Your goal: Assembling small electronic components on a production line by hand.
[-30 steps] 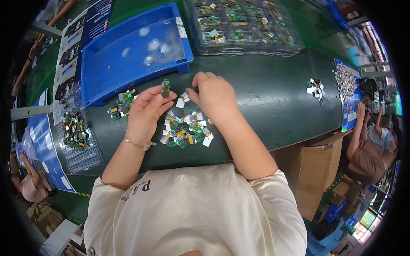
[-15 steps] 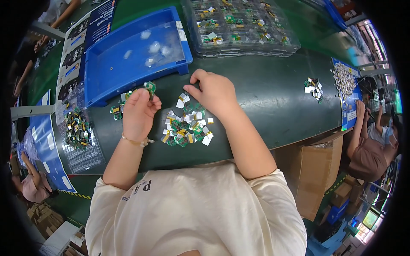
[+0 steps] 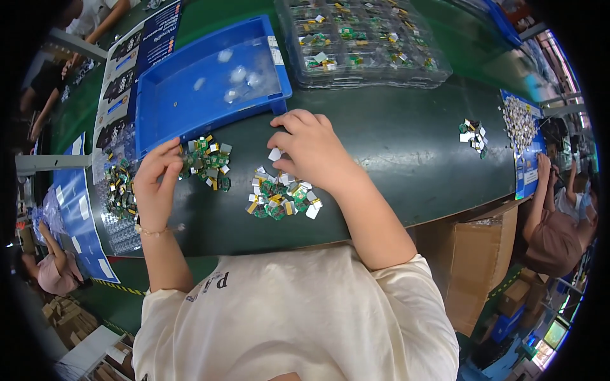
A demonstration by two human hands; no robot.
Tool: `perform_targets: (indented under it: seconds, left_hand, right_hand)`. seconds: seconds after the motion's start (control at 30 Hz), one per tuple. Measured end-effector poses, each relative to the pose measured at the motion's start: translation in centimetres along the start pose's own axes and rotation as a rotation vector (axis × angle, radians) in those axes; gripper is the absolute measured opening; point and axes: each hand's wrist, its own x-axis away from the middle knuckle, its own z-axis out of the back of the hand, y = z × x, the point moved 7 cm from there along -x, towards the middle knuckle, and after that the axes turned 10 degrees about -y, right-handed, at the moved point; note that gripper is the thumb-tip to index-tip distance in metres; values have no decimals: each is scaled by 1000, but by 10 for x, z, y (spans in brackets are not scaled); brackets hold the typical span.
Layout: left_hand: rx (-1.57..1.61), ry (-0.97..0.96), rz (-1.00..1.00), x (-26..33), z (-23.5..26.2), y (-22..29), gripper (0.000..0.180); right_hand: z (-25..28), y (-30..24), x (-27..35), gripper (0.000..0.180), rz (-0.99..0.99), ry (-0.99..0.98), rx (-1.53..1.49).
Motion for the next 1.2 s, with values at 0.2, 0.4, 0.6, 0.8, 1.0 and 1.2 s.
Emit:
perform_targets:
  seconds: [0.2,0.4,0.6,0.8,1.0,1.2]
  left_hand:
    - [-201,28,50,9,0,-11,12]
    - [187,-13,-10,-3,-29,6,16]
    - [581,-459,323,-23,-105,14,19]
    - [1032,-467,346,-20,-128,4,15]
    - [1215,-380,340,-13,-137,-3,12]
    - [1165,-315,254,-9,-136,-3,11]
  right_hand:
    - [-1,2,-1,27,-83,-3,30]
    - [-5,-8,-1,25,-71,26,36]
    - [18,-14,-2,27,-24,200,-117]
    - [19,-19,-2,27,92,320,-55]
    - [21,-24,-2,29,72,370,-80]
    - [22,-24,0,27,65,452,-53]
